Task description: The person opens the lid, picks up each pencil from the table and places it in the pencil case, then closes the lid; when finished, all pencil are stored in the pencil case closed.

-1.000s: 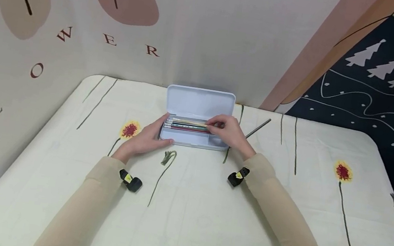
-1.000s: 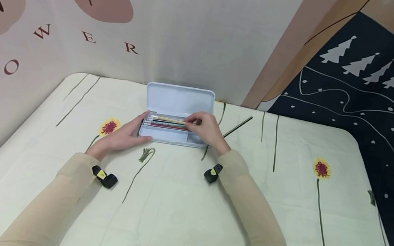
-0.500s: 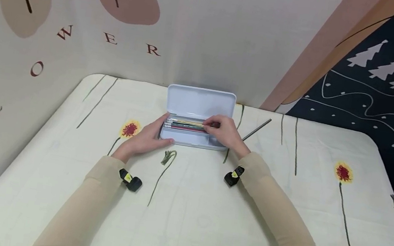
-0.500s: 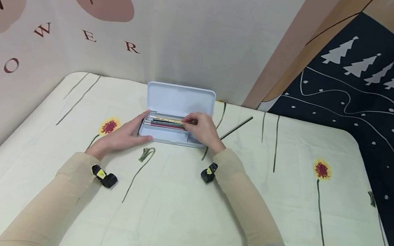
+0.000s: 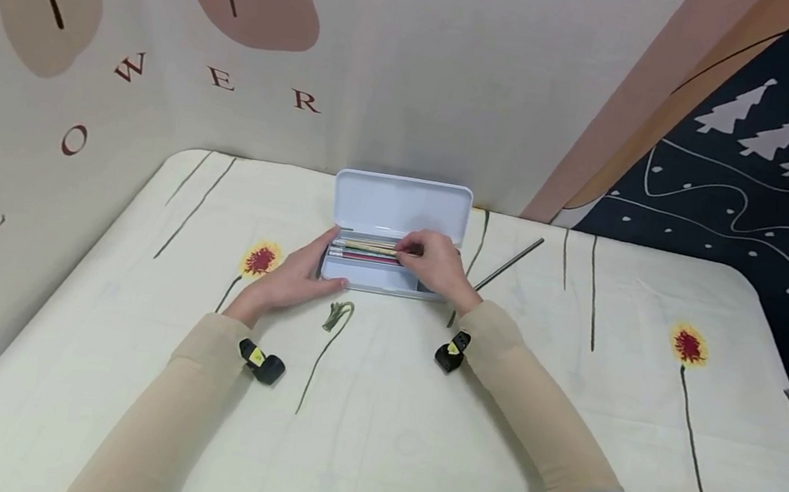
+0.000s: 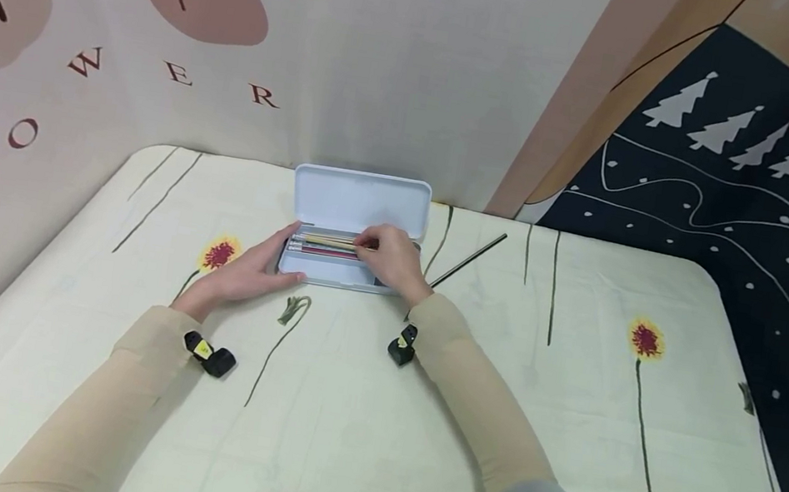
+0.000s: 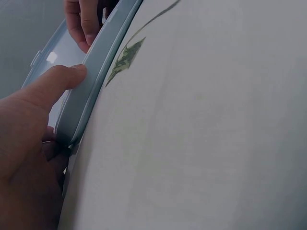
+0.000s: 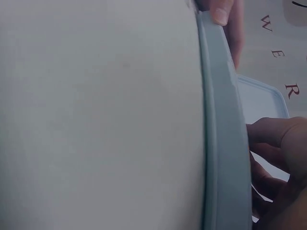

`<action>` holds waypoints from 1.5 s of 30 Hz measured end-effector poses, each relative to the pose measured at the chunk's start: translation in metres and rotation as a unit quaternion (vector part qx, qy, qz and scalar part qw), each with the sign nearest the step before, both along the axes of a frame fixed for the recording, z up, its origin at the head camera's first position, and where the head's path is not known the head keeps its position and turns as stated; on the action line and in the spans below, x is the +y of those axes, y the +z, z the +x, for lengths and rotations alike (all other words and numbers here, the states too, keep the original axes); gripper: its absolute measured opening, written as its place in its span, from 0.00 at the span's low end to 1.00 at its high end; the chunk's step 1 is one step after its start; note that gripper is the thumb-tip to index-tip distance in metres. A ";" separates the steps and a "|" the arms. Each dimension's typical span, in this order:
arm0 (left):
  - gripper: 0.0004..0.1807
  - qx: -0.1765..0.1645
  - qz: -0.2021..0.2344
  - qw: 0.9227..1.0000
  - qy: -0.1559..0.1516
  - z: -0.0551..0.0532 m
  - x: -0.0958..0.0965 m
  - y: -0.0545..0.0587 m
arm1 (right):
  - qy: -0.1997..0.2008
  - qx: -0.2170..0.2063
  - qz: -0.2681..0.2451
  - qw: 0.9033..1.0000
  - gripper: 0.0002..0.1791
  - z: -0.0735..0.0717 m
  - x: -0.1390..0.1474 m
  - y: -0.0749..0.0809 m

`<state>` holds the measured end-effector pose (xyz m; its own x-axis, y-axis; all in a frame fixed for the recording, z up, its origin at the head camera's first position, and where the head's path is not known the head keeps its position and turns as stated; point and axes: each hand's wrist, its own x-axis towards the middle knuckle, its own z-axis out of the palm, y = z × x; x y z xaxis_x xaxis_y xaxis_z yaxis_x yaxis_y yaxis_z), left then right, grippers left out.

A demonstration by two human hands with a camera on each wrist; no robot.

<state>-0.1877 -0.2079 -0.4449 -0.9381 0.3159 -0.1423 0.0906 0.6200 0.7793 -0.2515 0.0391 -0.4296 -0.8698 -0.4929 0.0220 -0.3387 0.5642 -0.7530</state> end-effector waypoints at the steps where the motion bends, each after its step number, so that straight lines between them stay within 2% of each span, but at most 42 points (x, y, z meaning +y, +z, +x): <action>1: 0.51 0.000 0.001 1.000 0.000 0.000 0.000 0.000 | 0.000 -0.002 -0.002 1.000 0.07 0.000 0.000 0.000; 7: 0.51 0.002 -0.003 1.000 -0.002 0.000 0.000 -0.001 | -0.009 -0.010 -0.025 1.000 0.09 0.002 0.002 -0.001; 15: 0.51 0.009 -0.004 1.000 -0.003 -0.001 0.000 -0.002 | -0.017 0.003 -0.048 0.999 0.09 -0.002 0.012 0.003; 31: 0.51 0.012 -0.002 1.000 -0.006 0.000 0.001 0.000 | -0.054 0.021 -0.073 0.996 0.07 -0.010 0.049 0.000; 45: 0.52 0.015 -0.002 1.000 -0.008 -0.001 0.000 0.000 | -0.082 0.013 -0.084 0.993 0.08 -0.010 0.082 0.001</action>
